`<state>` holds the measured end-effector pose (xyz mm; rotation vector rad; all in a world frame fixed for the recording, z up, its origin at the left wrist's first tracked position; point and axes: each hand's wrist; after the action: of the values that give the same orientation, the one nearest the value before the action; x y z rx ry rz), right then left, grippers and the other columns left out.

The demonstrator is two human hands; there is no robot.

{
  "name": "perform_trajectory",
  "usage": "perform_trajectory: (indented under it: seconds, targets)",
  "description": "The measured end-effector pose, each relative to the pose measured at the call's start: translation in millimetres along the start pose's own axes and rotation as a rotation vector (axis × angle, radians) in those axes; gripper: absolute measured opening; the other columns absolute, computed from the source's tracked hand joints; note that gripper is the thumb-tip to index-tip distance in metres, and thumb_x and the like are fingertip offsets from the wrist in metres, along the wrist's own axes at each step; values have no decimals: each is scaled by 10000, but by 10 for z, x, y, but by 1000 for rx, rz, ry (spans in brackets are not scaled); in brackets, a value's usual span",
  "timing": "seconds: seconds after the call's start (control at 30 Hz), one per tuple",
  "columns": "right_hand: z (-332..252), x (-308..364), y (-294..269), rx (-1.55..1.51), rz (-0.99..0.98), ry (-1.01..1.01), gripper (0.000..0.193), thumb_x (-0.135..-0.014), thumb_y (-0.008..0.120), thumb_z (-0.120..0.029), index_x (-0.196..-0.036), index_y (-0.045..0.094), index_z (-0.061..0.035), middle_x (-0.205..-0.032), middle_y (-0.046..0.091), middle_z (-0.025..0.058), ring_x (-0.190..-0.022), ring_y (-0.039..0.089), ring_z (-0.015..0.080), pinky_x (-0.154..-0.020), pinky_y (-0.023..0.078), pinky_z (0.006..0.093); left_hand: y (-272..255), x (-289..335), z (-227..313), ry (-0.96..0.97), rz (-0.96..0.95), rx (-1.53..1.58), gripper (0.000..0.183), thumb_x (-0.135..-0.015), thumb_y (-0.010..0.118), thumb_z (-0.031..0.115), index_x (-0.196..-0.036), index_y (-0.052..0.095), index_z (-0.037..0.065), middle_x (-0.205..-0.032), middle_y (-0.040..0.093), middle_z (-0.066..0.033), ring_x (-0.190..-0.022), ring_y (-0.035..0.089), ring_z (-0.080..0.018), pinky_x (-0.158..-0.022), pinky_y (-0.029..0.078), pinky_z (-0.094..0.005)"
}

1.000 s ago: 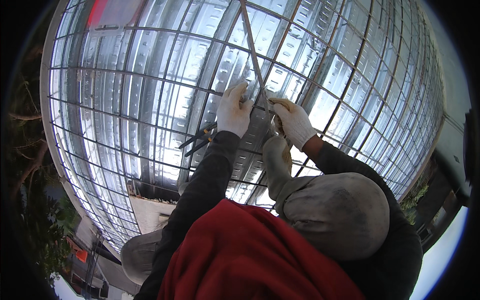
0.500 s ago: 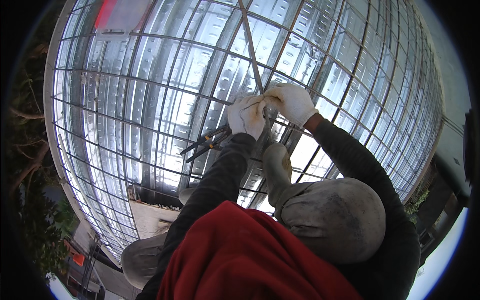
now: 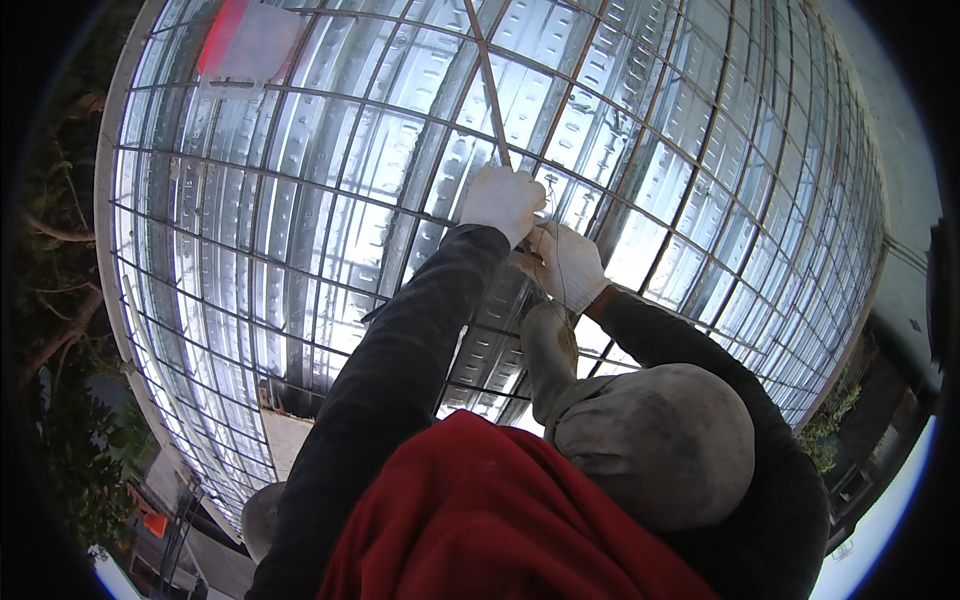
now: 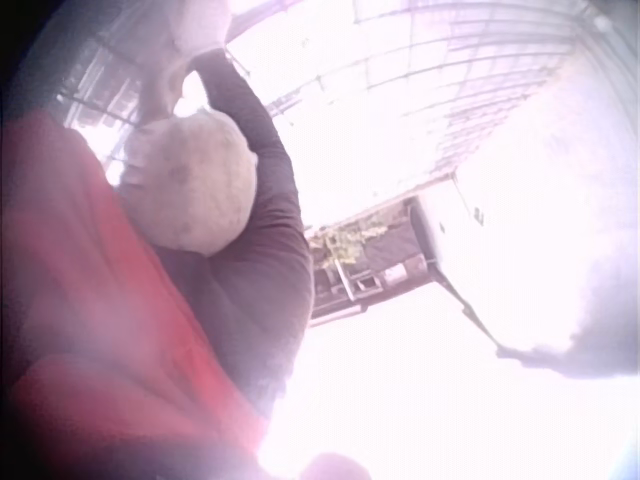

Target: The person uses pliers to twist and cut thin wire, securing intersections of a metal roofing grid on a construction site. They move across the grid, positioning the wire by hand before tightening and trimming it with the tool at various connection points.

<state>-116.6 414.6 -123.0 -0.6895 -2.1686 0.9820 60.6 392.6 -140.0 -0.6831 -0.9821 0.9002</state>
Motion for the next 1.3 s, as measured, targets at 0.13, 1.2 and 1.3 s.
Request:
perform_trajectory:
  seconds: [0.13,1.2,1.3]
  targets:
    - [85,450,-65,-237,-53,200,374,-1009,668,-395,-1241,690,-103,-1051,713,135,-958,724,341,-794,589,440,172,302,277,-272,415,349,491,-841,838,429,-1207,722,124,-1068,724,-103,-1072,690,-317,-900,548,-474]
    - [-662,312,99,-656,-493,-320,119,-960,712,-204,-1056,695,-135,-855,671,97,-832,675,320,-776,540,448,1361,2252,182,-1019,239,1936,357,-1060,624,283,-1207,751,-16,-1107,757,-96,-1011,703,-157,-910,548,-318]
    - [-832,161,-302,-849,-467,-246,676,-969,718,-179,-1593,457,-153,-1209,719,146,-1101,718,291,-959,556,403,1143,2473,86,-1086,201,1849,317,-1021,676,225,-1206,757,-20,-1086,766,-94,-975,705,-149,-886,552,-301]
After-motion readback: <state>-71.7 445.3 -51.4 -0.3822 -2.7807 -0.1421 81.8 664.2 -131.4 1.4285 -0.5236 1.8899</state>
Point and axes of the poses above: each hand's wrist, its own x-axis away from the middle knuckle, its own y-axis out of the palm, z = x × y
